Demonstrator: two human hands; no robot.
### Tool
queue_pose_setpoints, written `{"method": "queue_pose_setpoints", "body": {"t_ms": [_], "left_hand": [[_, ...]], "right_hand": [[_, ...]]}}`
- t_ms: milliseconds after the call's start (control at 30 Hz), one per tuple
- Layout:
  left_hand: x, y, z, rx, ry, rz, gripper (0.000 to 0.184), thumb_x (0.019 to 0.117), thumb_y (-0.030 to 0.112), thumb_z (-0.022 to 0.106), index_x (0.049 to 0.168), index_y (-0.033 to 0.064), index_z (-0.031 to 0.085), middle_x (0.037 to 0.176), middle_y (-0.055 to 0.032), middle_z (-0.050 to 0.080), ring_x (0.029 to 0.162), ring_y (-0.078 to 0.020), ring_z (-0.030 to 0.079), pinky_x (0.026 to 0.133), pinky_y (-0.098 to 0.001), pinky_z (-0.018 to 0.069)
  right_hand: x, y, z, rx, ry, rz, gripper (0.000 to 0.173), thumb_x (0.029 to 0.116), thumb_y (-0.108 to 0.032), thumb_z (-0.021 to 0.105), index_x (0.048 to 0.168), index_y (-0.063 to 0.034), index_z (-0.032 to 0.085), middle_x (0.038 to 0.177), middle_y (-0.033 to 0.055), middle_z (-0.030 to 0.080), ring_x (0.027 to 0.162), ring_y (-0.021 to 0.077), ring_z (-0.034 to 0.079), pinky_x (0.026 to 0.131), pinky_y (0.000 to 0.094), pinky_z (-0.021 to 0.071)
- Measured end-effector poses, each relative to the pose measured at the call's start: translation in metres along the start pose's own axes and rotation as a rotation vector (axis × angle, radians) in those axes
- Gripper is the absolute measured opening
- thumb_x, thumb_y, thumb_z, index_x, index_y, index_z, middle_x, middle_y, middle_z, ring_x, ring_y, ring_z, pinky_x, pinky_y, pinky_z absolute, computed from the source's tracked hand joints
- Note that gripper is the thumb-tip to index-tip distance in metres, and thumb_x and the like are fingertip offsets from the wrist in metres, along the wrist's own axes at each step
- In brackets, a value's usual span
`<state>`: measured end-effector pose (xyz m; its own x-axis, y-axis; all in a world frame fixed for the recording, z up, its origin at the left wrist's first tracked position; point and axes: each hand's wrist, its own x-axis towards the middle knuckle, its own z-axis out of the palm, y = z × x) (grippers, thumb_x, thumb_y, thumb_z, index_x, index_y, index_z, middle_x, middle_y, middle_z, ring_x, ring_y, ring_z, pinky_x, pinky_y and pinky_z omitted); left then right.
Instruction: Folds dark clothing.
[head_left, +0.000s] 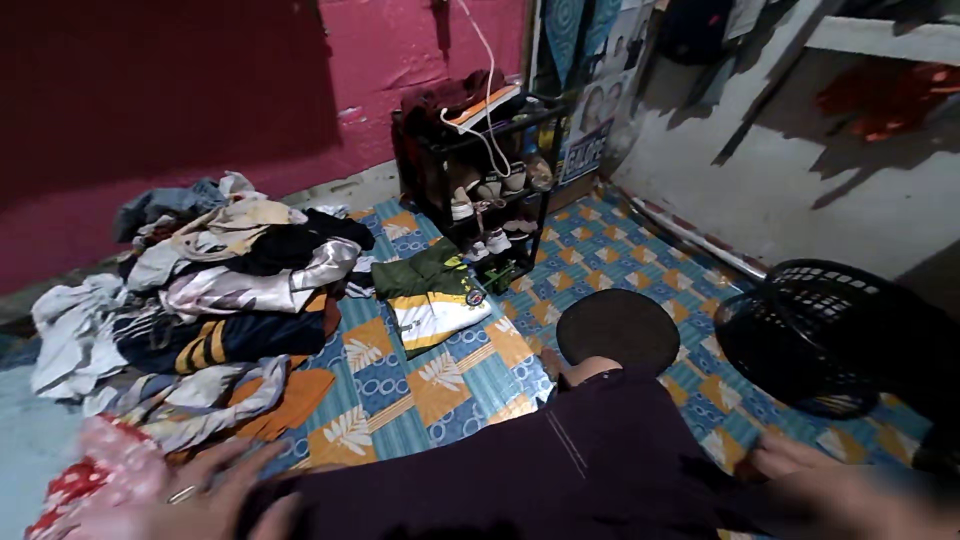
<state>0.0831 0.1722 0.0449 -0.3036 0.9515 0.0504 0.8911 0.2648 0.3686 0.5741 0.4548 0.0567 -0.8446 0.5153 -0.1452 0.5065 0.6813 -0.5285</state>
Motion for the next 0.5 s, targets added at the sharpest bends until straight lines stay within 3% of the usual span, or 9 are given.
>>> {"method": "queue_pose_setpoints", "body": {"t_ms": [100,133,200,233,300,367,433,500], "left_hand": [[0.101,0.151,0.018,-0.305,-0.149,0.342,0.066,0.0911,0.044,0.071,0.142,0.0045,0.058,0.144,-0.0224,0.056,0.132,-0.0398,0.054,0.104,-0.0608,0.0461],[0.124,0.194,0.035,-0.411,-0.24,0.444,0.076,0.0876,0.049,0.072,0.148,0.0061,0.053,0.148,-0.0176,0.055,0.136,-0.0352,0.053,0.107,-0.0603,0.0444],[0.16,0.264,0.068,-0.516,-0.469,0.513,0.086,0.0839,0.046,0.078,0.153,0.0079,0.045,0.149,-0.0145,0.054,0.139,-0.0324,0.049,0.112,-0.0631,0.0365],[0.177,0.288,0.081,-0.515,-0.561,0.482,0.077,0.085,0.04,0.079,0.15,0.0094,0.049,0.142,-0.0126,0.06,0.134,-0.029,0.054,0.112,-0.0598,0.0384],[0.203,0.316,0.1,-0.485,-0.632,0.365,0.04,0.0877,0.027,0.074,0.123,0.0104,0.067,0.112,-0.0074,0.071,0.111,-0.0207,0.066,0.099,-0.0502,0.0505],[0.219,0.323,0.103,-0.48,-0.598,0.287,0.019,0.0918,0.022,0.069,0.106,0.009,0.072,0.097,-0.0064,0.072,0.097,-0.0187,0.068,0.09,-0.0474,0.0534],[0.225,0.322,0.102,-0.529,-0.481,0.302,0.011,0.0915,0.02,0.071,0.099,0.0128,0.074,0.092,-0.0011,0.072,0.091,-0.0124,0.068,0.084,-0.0398,0.0559],[0.227,0.319,0.1,-0.545,-0.409,0.284,0.012,0.0917,0.024,0.072,0.1,0.0154,0.075,0.093,0.0014,0.071,0.092,-0.0098,0.067,0.085,-0.037,0.0556]], "right_hand": [[0.029,0.004,-0.007,-0.164,0.279,-0.177,0.021,0.0778,-0.013,0.071,0.096,-0.0038,0.068,0.086,0.0144,0.066,0.076,0.032,0.068,0.067,0.0493,0.0585],[0.04,0.001,-0.011,-0.198,0.356,-0.216,0.02,0.0771,-0.015,0.07,0.095,-0.0075,0.068,0.084,0.0093,0.066,0.073,0.0263,0.067,0.064,0.0455,0.0585],[0.058,-0.014,-0.027,-0.211,0.415,-0.217,0.018,0.0764,-0.012,0.071,0.094,-0.0102,0.069,0.081,0.0032,0.066,0.072,0.0188,0.066,0.063,0.0401,0.0579],[0.065,-0.02,-0.037,-0.217,0.427,-0.205,0.014,0.0788,-0.012,0.071,0.093,-0.0115,0.069,0.081,0.0007,0.066,0.074,0.0153,0.067,0.065,0.0367,0.0583],[0.073,-0.022,-0.053,-0.181,0.437,-0.198,0.008,0.0836,-0.013,0.071,0.092,-0.012,0.069,0.082,-0.0016,0.067,0.078,0.0115,0.067,0.07,0.0336,0.0574],[0.074,-0.003,-0.064,-0.006,0.458,-0.208,0.014,0.0863,-0.016,0.07,0.099,-0.01,0.071,0.091,-0.0018,0.071,0.087,0.008,0.068,0.079,0.0302,0.0573],[0.065,0.037,-0.066,0.302,0.447,-0.142,0.038,0.0893,-0.023,0.072,0.122,-0.0047,0.065,0.115,0.0032,0.069,0.106,0.0093,0.066,0.094,0.03,0.0555],[0.058,0.084,-0.048,0.494,0.438,0.043,0.057,0.0857,-0.022,0.073,0.138,-0.0073,0.056,0.13,0.0065,0.064,0.115,0.0141,0.064,0.097,0.0335,0.0543]]}}
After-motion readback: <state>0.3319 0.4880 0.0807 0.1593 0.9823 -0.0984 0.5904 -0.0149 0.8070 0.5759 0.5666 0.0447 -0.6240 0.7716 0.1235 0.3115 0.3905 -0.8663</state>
